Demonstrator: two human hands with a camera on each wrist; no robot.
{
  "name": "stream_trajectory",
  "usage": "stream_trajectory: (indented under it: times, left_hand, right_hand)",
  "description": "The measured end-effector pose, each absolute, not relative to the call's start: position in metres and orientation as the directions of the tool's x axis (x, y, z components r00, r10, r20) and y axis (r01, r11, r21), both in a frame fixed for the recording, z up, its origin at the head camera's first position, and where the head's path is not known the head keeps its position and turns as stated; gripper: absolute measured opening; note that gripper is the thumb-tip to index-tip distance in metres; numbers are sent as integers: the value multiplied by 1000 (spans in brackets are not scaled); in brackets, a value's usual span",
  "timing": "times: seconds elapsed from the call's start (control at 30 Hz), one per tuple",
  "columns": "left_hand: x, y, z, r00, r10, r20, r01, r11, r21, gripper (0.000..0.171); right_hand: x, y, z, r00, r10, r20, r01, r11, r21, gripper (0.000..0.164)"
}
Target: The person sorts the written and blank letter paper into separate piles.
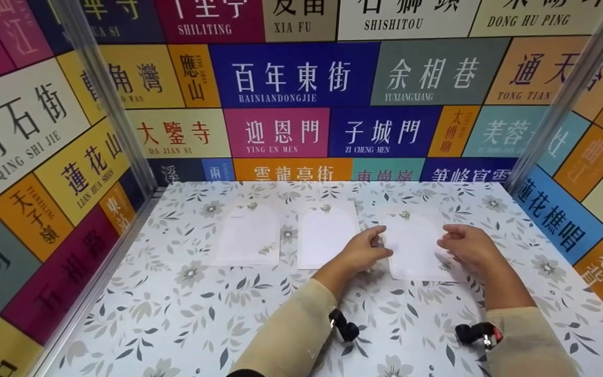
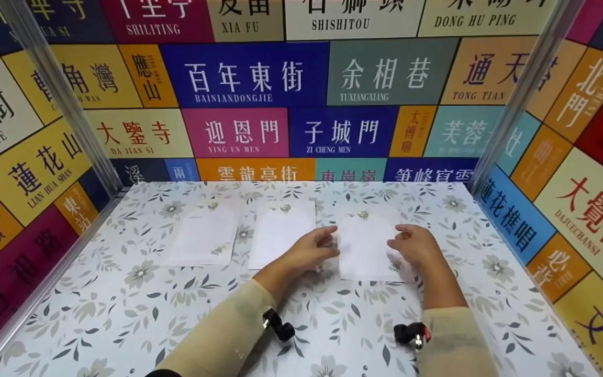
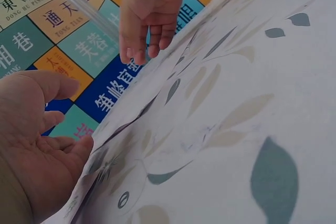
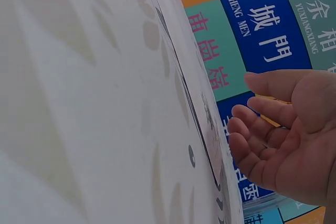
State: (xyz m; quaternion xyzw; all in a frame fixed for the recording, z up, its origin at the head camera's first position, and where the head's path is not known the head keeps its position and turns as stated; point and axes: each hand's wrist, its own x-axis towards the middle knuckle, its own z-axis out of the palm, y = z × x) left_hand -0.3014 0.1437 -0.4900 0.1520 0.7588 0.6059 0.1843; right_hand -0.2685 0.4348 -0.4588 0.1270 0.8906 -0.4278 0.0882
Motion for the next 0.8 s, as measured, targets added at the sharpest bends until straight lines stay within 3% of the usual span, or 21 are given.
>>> stream_trajectory:
  times: [0.2, 0.53, 0.8]
  left_hand:
    - [-306, 127, -488, -896, 437, -82, 23, 231, 973, 67]
    - [-317, 84, -488, -919, 393, -29, 70, 235, 970, 72]
    - [-327, 44, -489, -938, 346, 4, 95, 244, 965, 73]
  right_hand:
    - [-274, 424, -457, -966, 97, -241, 256, 517, -817, 85]
    - [-288, 396, -455, -980, 45, -196, 189, 538, -821, 90]
    - [-301, 358, -453, -988, -2, -152, 127, 547, -828, 84]
